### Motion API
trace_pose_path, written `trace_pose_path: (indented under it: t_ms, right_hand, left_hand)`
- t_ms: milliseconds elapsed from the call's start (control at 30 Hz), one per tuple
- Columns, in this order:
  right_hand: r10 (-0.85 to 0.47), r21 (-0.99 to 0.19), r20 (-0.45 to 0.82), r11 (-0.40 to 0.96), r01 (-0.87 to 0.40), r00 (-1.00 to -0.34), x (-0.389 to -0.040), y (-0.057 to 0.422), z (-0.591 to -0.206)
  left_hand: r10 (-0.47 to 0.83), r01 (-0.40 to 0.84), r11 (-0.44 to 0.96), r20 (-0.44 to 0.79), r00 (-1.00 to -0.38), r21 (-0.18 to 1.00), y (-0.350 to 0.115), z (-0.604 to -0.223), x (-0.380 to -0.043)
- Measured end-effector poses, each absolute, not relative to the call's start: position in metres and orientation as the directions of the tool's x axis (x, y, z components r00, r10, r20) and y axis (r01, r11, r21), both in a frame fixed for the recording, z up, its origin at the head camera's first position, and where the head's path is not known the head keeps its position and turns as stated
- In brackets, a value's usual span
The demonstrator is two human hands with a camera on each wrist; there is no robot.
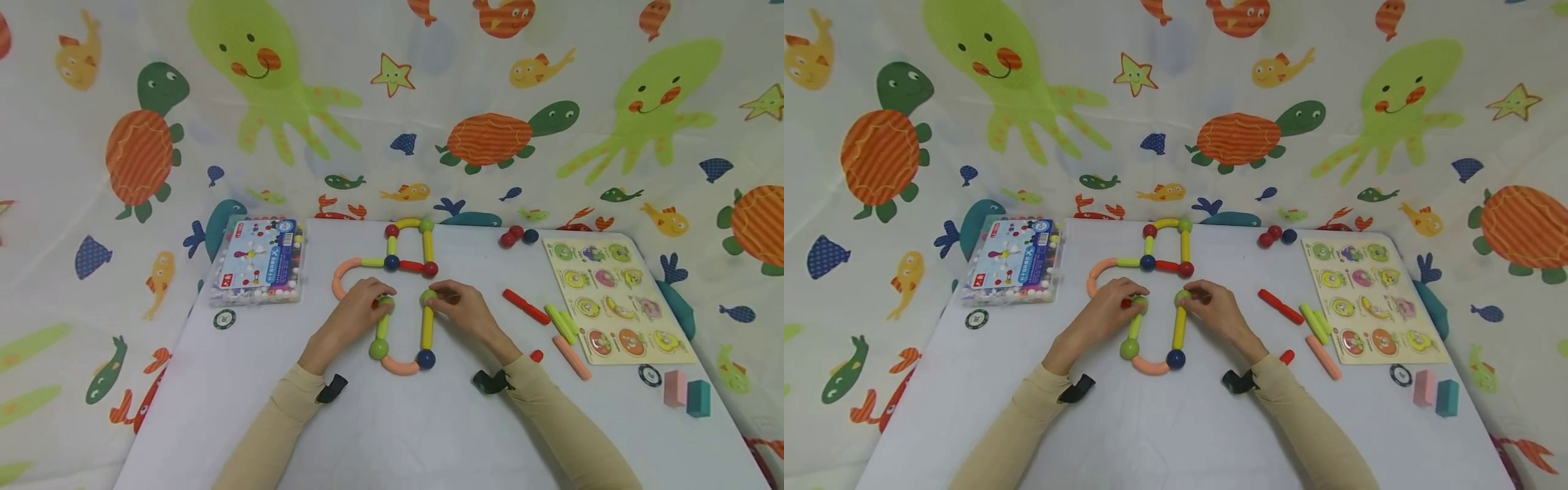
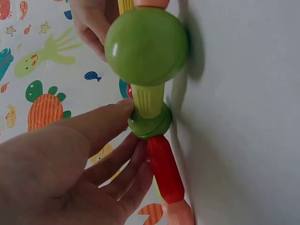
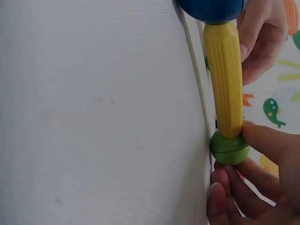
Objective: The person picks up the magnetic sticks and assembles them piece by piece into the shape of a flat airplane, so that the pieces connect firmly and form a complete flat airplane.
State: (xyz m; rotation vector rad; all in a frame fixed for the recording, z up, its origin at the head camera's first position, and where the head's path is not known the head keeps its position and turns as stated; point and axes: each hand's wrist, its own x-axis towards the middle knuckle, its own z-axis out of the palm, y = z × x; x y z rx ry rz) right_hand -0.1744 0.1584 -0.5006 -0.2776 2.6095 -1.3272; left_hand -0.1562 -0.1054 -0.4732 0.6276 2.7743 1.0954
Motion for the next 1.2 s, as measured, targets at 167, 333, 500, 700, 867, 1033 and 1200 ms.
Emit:
trace_pose_path:
  t_ms: [167,333,500,700,867,1033,1200]
  right_hand:
    - [-0.275,-0.798,-0.090,0.595,-0.096,-0.957,-0.175,0.161,-0.500]
    - [-0.259,-0.795,-0.082,0.599,-0.093,-0.962,-0.174,0.170,-0.492]
    - [-0.208,-0.810,0.036,0.566,-0.151,-0.977,-0.173,0.199,-0.475]
    - [-0.033,-0.816,0.153,0.559,-0.145,-0.988,-0.168,0.246,-0.454]
    - [0.038,-0.796,0.164,0.596,-0.110,-0.986,-0.148,0.281,-0.444]
    - [-0.084,-0.723,0.069,0.682,-0.108,-0.994,-0.117,0.307,-0.448]
    - [-0.232,-0.688,-0.056,0.714,-0.131,-0.971,-0.086,0.318,-0.458]
  left_hand:
    - [0.410,0.335,0.666,0.049,-0.911,0.666,-0.104,-0.473,-0.156]
    - [0.412,0.331,0.664,0.042,-0.910,0.671,-0.104,-0.472,-0.156]
    - [0.412,0.317,0.660,0.025,-0.911,0.681,-0.105,-0.471,-0.157]
    - [0.420,0.314,0.646,0.020,-0.907,0.696,-0.109,-0.472,-0.159]
    - [0.424,0.304,0.626,0.013,-0.906,0.718,-0.111,-0.471,-0.159]
    - [0.428,0.313,0.625,0.021,-0.904,0.715,-0.111,-0.471,-0.160]
    - [0.434,0.321,0.615,0.030,-0.900,0.720,-0.111,-0.472,-0.160]
